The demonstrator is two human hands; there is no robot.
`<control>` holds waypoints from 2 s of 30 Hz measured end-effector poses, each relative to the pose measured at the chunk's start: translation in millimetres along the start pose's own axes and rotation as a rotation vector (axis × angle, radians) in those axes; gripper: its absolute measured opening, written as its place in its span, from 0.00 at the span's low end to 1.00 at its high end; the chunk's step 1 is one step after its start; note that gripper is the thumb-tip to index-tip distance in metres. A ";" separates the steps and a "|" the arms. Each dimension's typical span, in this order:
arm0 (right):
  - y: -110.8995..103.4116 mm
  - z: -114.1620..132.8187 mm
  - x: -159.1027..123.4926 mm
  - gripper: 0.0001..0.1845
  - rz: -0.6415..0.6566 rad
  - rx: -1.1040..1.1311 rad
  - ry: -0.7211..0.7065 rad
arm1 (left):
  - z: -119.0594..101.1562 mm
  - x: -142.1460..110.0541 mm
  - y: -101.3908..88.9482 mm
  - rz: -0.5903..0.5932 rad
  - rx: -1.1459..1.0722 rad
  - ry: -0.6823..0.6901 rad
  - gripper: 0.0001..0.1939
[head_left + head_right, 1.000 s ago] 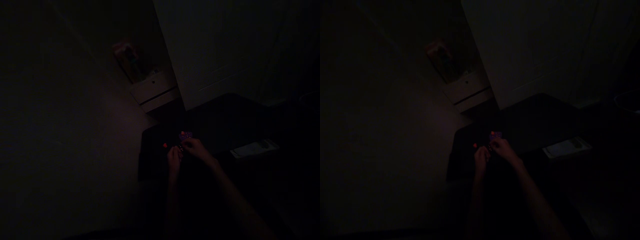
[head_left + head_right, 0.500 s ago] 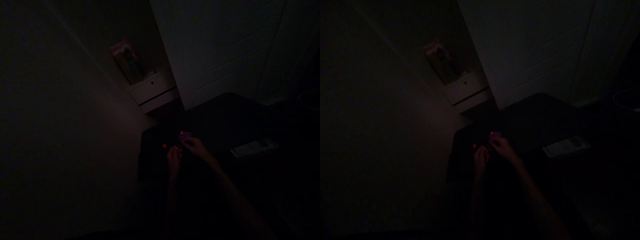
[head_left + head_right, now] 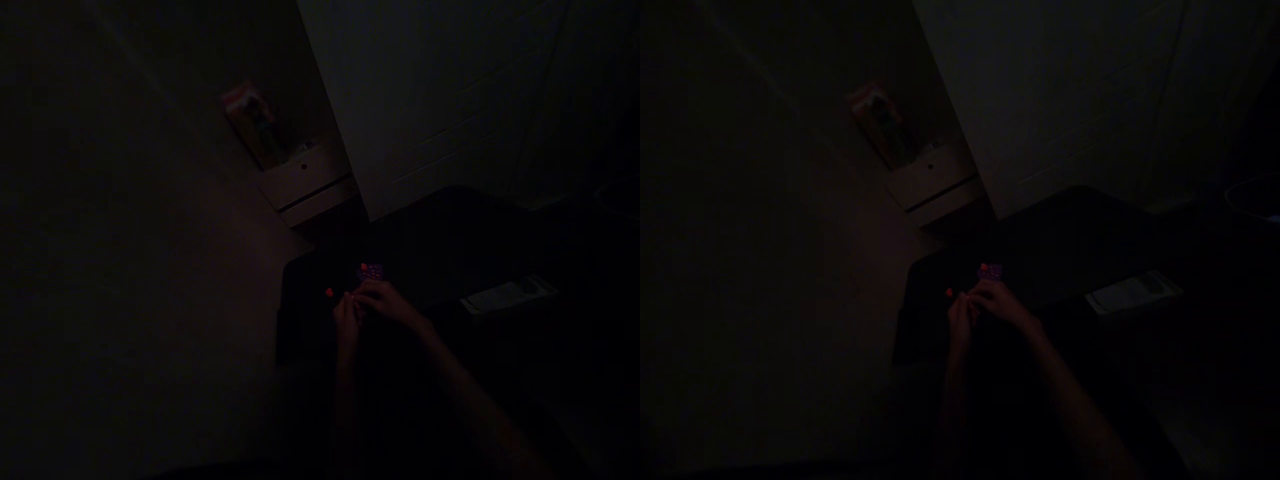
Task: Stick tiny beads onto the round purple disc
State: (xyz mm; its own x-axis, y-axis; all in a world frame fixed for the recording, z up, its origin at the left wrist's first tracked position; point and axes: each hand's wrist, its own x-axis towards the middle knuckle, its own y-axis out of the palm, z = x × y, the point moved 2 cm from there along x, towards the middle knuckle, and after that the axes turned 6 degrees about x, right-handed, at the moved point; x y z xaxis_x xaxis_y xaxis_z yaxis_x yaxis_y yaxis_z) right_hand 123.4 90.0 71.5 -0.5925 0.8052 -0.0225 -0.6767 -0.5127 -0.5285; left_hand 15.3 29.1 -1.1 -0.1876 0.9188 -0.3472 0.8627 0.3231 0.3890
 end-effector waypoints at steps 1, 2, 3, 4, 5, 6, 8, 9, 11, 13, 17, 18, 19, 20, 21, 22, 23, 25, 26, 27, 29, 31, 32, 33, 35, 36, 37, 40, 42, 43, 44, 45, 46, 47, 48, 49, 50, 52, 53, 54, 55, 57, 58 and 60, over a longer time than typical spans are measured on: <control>-0.6 0.6 -0.3 0.14 -0.001 0.007 0.018 | -0.2 -0.3 0.1 0.000 0.001 -0.009 0.38; -1.0 1.5 -0.7 0.14 -0.002 0.010 0.038 | -0.4 -0.6 0.2 -0.002 0.002 -0.016 0.39; -1.4 2.6 -1.1 0.13 -0.002 0.008 0.056 | -0.6 -0.7 0.4 -0.004 0.006 -0.016 0.39; -1.6 3.8 -1.4 0.13 -0.005 0.001 0.070 | -0.7 -0.8 0.5 -0.006 0.014 -0.014 0.38; -1.8 4.8 -1.7 0.13 -0.009 -0.010 0.081 | -0.8 -0.7 0.7 -0.007 0.023 -0.010 0.38; -1.8 5.6 -1.8 0.13 -0.011 -0.020 0.087 | -0.9 -0.6 0.8 -0.005 0.033 -0.004 0.38; -1.2 6.1 -1.8 0.12 -0.012 -0.041 0.087 | -1.2 -0.4 0.9 0.003 0.046 0.006 0.37; -0.8 5.8 -1.6 0.12 -0.014 -0.049 0.084 | -1.4 -0.3 0.8 0.005 0.045 0.005 0.36; 0.0 4.7 -1.2 0.12 -0.013 -0.055 0.078 | -2.2 -0.4 0.5 0.004 0.032 0.005 0.36; 0.1 3.8 -0.9 0.12 -0.008 -0.057 0.078 | -3.2 -0.7 0.2 0.004 0.024 0.006 0.36; -2.2 4.8 -1.3 0.12 0.050 -0.080 0.112 | -4.5 -1.3 -1.1 0.043 0.060 0.033 0.35; -3.1 5.4 -1.6 0.11 0.063 -0.093 0.122 | -4.5 -1.4 -1.6 0.058 0.079 0.046 0.35; -4.1 6.1 -1.9 0.10 0.071 -0.112 0.129 | -4.2 -1.4 -2.3 0.072 0.099 0.058 0.34; -4.8 6.5 -2.2 0.10 0.074 -0.133 0.135 | -3.7 -1.5 -3.0 0.087 0.118 0.068 0.34; -5.2 6.9 -2.4 0.10 0.075 -0.154 0.137 | -3.1 -1.5 -3.7 0.101 0.134 0.073 0.34; -5.1 7.0 -2.6 0.10 0.077 -0.169 0.137 | -2.4 -1.6 -4.3 0.112 0.142 0.071 0.34; -4.5 6.8 -2.7 0.10 0.081 -0.177 0.139 | -1.8 -1.8 -4.9 0.117 0.136 0.065 0.34; -2.4 5.6 -2.9 0.10 0.092 -0.170 0.151 | -1.1 -2.2 -5.6 0.118 0.099 0.060 0.33; -1.1 4.9 -3.0 0.10 0.089 -0.165 0.155 | -0.8 -2.4 -5.7 0.116 0.078 0.058 0.32; 0.3 4.1 -3.0 0.10 0.080 -0.161 0.158 | -0.5 -2.5 -5.7 0.109 0.062 0.052 0.32; 3.8 3.0 -3.2 0.10 0.060 -0.151 0.158 | 0.1 -2.4 -5.1 0.097 0.042 0.041 0.32; 8.1 2.4 -3.3 0.09 0.038 -0.141 0.145 | 0.5 -2.0 -4.3 0.077 0.020 0.031 0.31; 10.2 2.2 -3.3 0.09 0.019 -0.136 0.138 | 0.6 -1.6 -3.7 0.067 0.004 0.028 0.31; 12.1 1.8 -3.2 0.09 -0.004 -0.131 0.127 | 0.6 -1.2 -3.0 0.061 -0.018 0.027 0.30; 13.4 0.2 -2.8 0.09 -0.084 -0.125 0.112 | 0.4 -0.1 -1.6 0.047 -0.081 0.008 0.28; 12.2 -1.0 -2.6 0.09 -0.149 -0.125 0.109 | 0.3 0.5 -0.9 0.033 -0.121 -0.008 0.27; 9.8 -2.4 -2.4 0.09 -0.223 -0.127 0.102 | 0.0 1.0 -0.5 0.009 -0.168 -0.023 0.26; 0.9 -5.8 -1.6 0.11 -0.354 -0.175 0.043 | -2.0 2.3 0.3 -0.095 -0.291 -0.041 0.25; -1.1 -7.4 -0.5 0.11 -0.292 -0.257 -0.012 | -3.7 2.6 1.2 -0.138 -0.323 -0.033 0.26; -0.6 -8.4 0.0 0.11 -0.244 -0.314 -0.023 | -4.3 2.6 1.9 -0.147 -0.326 -0.031 0.26; 0.7 -9.7 0.4 0.11 -0.204 -0.376 -0.021 | -4.6 2.5 2.6 -0.148 -0.325 -0.031 0.27; 2.4 -11.2 0.8 0.10 -0.174 -0.438 -0.009 | -4.6 2.5 3.2 -0.146 -0.324 -0.032 0.27; 4.5 -12.8 1.2 0.10 -0.150 -0.498 0.009 | -4.2 2.6 3.8 -0.140 -0.322 -0.034 0.28; 6.5 -14.3 1.9 0.10 -0.130 -0.553 0.031 | -3.4 2.7 4.2 -0.133 -0.321 -0.038 0.28; 8.4 -15.6 2.7 0.10 -0.113 -0.600 0.051 | -2.3 2.8 4.5 -0.125 -0.316 -0.042 0.29; 9.8 -16.5 3.8 0.10 -0.100 -0.638 0.067 | -1.0 3.0 4.6 -0.119 -0.307 -0.045 0.29; 10.8 -17.0 5.1 0.10 -0.089 -0.669 0.078 | 0.3 3.2 4.5 -0.115 -0.295 -0.044 0.29; 11.5 -16.7 8.3 0.10 -0.067 -0.704 0.095 | 2.8 3.3 4.0 -0.114 -0.269 -0.038 0.29; 11.4 -15.8 10.0 0.10 -0.053 -0.715 0.102 | 3.8 3.2 3.7 -0.112 -0.258 -0.032 0.28; 11.1 -14.6 11.7 0.10 -0.039 -0.724 0.107 | 4.5 3.0 3.5 -0.108 -0.248 -0.027 0.28; 10.7 -13.0 13.3 0.09 -0.025 -0.731 0.112 | 5.0 2.7 3.3 -0.101 -0.241 -0.023 0.28; 10.0 -8.9 16.5 0.08 0.002 -0.747 0.121 | 5.4 2.1 3.3 -0.083 -0.232 -0.018 0.27; 9.9 -6.6 17.9 0.08 0.013 -0.760 0.126 | 5.3 1.8 3.3 -0.078 -0.227 -0.018 0.27; 10.4 -2.6 20.5 0.09 0.032 -0.794 0.135 | 5.0 1.6 3.5 -0.076 -0.226 -0.016 0.27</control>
State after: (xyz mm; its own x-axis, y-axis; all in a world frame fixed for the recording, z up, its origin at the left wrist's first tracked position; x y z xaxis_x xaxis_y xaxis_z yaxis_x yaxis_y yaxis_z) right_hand 105.3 101.9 63.3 -0.5143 0.8487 -0.1232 -0.1180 -0.2123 -0.9701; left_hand 20.3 30.5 -4.6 -0.2391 0.8869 -0.3953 0.7193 0.4352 0.5415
